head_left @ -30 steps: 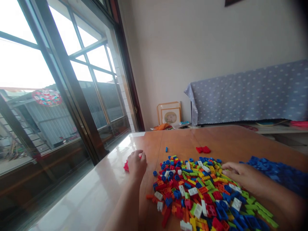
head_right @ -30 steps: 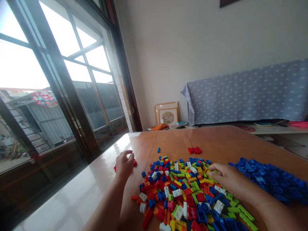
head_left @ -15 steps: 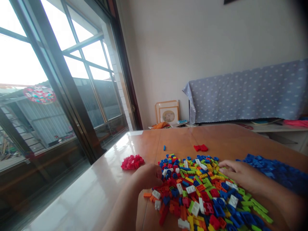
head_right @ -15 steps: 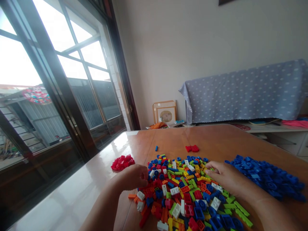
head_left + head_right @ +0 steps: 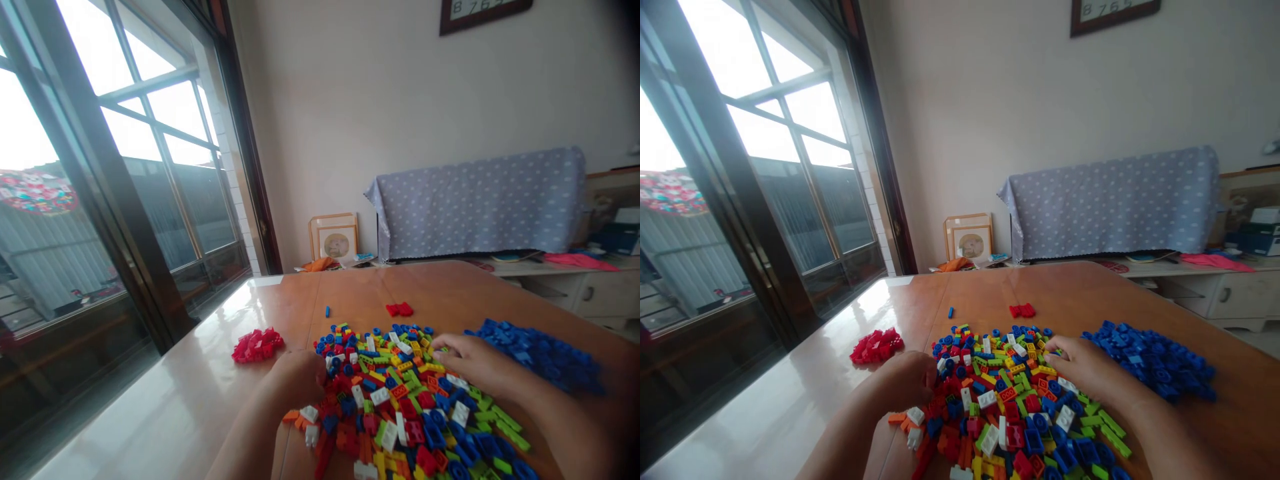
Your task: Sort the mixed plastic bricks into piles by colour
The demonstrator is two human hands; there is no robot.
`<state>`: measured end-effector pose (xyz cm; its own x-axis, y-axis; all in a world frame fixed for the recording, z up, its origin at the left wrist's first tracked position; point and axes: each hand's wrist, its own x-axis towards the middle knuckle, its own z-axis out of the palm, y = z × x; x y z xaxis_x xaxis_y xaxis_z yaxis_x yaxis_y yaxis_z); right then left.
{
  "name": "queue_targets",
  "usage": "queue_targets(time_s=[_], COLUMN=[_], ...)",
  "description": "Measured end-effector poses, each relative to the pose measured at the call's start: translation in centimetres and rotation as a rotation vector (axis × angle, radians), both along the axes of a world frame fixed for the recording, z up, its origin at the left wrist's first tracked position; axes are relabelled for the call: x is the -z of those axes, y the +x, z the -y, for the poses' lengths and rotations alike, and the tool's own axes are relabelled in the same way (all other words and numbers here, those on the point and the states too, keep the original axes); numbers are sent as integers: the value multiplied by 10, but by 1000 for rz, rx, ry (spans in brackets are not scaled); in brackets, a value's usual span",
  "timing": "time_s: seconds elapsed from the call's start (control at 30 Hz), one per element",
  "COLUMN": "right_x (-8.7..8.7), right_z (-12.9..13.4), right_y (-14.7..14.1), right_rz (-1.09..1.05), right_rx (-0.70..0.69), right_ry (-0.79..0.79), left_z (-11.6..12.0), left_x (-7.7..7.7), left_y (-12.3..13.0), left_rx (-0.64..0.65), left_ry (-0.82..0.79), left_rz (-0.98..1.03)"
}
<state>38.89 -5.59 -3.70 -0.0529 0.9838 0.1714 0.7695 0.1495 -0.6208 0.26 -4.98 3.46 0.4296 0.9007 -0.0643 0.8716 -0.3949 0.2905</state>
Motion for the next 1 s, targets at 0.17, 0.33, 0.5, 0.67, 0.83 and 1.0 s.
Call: queue_targets(time_s=[0.17, 0.33, 0.5, 0.67, 0.83, 1.0], right_x=[-14, -31, -48, -61, -70, -64], right_z=[7, 15, 28, 45, 54, 51], right_y=[-11, -29, -58, -92, -113, -112], right_rz=[29, -26, -78, -150, -160, -171], right_rx=[-42, -65, -104, -206, -298, -301], right_ry=[-44, 8, 78, 93, 115, 78], left_z=[1, 1, 2, 6, 11, 10], left_x=[-1, -5, 5, 15, 16, 19], left_y=[2, 9, 37, 60, 70, 79], left_rx=[-6, -21, 124, 166, 139, 112], left_ry=[-69, -116, -385, -599, -622, -645], left_rz=[55, 318, 783, 1099, 1180, 1219])
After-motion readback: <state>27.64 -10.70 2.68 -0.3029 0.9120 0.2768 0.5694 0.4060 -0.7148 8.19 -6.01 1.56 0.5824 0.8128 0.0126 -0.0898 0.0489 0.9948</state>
